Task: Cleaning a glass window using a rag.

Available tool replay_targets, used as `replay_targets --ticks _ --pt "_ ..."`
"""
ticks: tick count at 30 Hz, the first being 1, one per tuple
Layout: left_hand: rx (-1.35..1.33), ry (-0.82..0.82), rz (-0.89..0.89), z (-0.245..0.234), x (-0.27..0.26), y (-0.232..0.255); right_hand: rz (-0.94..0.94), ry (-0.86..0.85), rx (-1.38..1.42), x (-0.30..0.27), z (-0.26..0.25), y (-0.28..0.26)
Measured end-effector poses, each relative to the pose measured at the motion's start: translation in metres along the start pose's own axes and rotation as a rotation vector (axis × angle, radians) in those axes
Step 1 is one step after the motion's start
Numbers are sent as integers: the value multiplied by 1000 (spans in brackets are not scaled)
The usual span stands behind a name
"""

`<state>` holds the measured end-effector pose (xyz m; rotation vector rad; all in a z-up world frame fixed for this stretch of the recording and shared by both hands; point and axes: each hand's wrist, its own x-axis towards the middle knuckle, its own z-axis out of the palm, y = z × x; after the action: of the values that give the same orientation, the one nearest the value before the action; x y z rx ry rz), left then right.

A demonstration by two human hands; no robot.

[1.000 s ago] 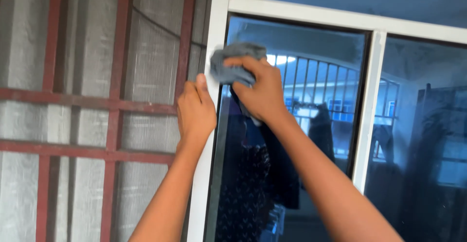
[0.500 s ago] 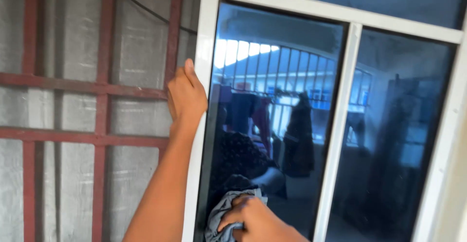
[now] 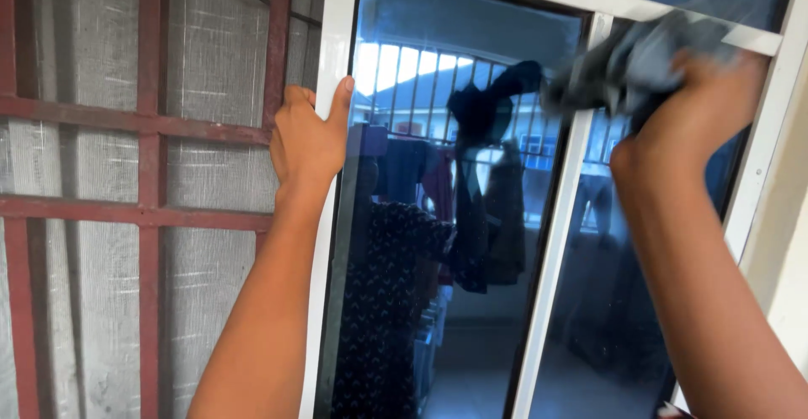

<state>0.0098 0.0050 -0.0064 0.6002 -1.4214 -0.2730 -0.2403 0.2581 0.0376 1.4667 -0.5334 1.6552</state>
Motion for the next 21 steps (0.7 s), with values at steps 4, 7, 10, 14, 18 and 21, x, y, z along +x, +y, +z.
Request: replay_targets --ticks 4,7,10,14,18,21 --pt "12 23 28 2 3 -3 -114 183 80 46 31 1" --pt "10 1 17 -1 1 1 6 -62 -60 46 69 23" --pt "11 -49 -36 -2 -1 4 178 -196 -184 20 107 43" --pt "40 36 29 1 3 -2 305 -174 -110 3 118 54" --pt "21 -36 -40 -1 -2 1 323 -267 -236 -4 112 48" --pt "12 -18 -5 0 -1 1 246 -353 -291 -17 106 45"
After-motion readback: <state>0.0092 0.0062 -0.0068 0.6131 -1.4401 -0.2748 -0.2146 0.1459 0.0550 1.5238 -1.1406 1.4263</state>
